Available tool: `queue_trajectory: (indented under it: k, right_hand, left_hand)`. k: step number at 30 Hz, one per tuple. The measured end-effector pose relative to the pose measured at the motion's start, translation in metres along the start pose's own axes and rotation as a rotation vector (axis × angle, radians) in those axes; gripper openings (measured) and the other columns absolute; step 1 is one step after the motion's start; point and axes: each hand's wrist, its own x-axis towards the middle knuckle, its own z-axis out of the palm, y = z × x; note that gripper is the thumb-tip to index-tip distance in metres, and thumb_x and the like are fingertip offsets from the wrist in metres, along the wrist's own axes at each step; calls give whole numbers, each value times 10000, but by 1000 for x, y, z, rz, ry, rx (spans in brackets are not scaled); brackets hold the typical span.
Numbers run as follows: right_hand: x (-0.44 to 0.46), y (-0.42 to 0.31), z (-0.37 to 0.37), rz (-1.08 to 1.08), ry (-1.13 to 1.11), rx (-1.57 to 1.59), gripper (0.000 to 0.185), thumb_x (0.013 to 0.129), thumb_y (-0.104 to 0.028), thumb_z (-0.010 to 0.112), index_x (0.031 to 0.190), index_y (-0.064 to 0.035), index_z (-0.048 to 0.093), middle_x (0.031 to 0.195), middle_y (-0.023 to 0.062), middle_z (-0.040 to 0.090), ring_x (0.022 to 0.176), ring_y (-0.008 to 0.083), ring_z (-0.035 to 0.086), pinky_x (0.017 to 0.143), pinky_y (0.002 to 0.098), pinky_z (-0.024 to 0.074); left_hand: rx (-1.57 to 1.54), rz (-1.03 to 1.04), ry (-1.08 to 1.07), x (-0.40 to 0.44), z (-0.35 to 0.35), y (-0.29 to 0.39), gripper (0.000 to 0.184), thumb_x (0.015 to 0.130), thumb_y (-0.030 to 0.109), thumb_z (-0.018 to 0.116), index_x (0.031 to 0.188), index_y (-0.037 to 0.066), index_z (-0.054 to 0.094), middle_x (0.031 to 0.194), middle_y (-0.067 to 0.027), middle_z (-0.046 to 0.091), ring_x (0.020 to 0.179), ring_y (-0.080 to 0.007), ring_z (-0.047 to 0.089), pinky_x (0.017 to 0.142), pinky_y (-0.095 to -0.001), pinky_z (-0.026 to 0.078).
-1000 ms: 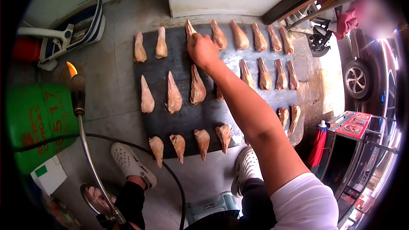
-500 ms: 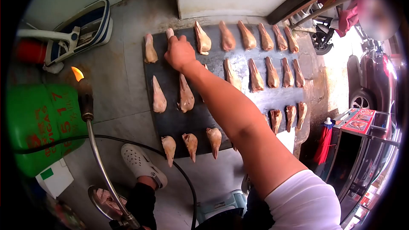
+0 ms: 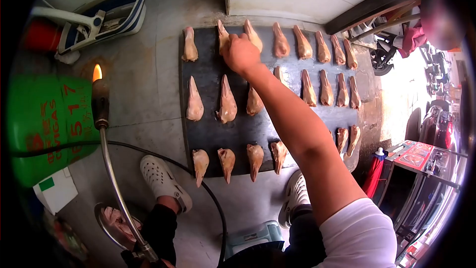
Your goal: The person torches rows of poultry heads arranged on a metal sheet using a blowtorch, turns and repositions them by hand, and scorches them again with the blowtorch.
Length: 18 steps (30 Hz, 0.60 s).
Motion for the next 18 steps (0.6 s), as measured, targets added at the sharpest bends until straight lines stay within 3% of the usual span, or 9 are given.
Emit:
queue_trajectory:
  k: [3,6,8,9,13,16,18]
  right_hand:
    - [-5,-17,-10,-126,141,19,347,887,-329,645,1053,-24,635,1039,232,617,930,385,647,841,452,532]
    - [-2,-58,-9,-128,-38,80,400,883,-360,655,1095,-22,620,1056,236,606,931,387,656,838,453,544]
    - [7,-83,0,-107,-226,69,700,892,-376,648,1450,-28,408,1171,230,563,995,389,650,844,457,548]
    - [8,-95,2,-48,-271,63,717,899,-335,637,1487,-41,349,1213,252,550,1023,400,648,878,450,544]
    - [22,-100,35,111,-263,224,716,888,-209,607,1520,-57,305,1258,293,542,1072,443,624,930,461,526]
    - [17,-98,0,33,-305,258,481,886,-200,577,1314,-2,483,1162,317,595,1057,466,624,941,490,514]
    - [24,-74,39,30,-237,142,444,902,-250,591,1260,1,510,1190,323,587,1052,465,628,949,484,510]
  left_hand:
    - [-60,-59,-1,4,0,5,469,904,455,714,943,22,540,617,26,429,516,-51,375,483,-252,286]
    - [-90,-97,-9,5,-3,6,464,900,453,720,931,30,531,613,30,409,526,-49,363,490,-255,275]
    - [-65,-64,-20,9,-5,7,453,899,440,724,938,32,529,625,32,411,540,-52,363,504,-255,281]
    - [-39,-27,-22,10,-6,8,446,898,430,726,947,33,530,637,35,418,548,-55,365,513,-254,287]
    - [-88,-68,24,6,-8,8,411,891,383,737,991,34,543,695,35,477,597,-62,417,549,-244,336]
    - [-166,-161,24,-7,-18,-9,394,870,315,766,1039,23,564,761,21,538,645,-67,475,576,-242,399]
    - [-259,-200,74,-11,-15,-10,389,856,266,777,1070,12,573,789,8,564,676,-72,505,598,-248,431]
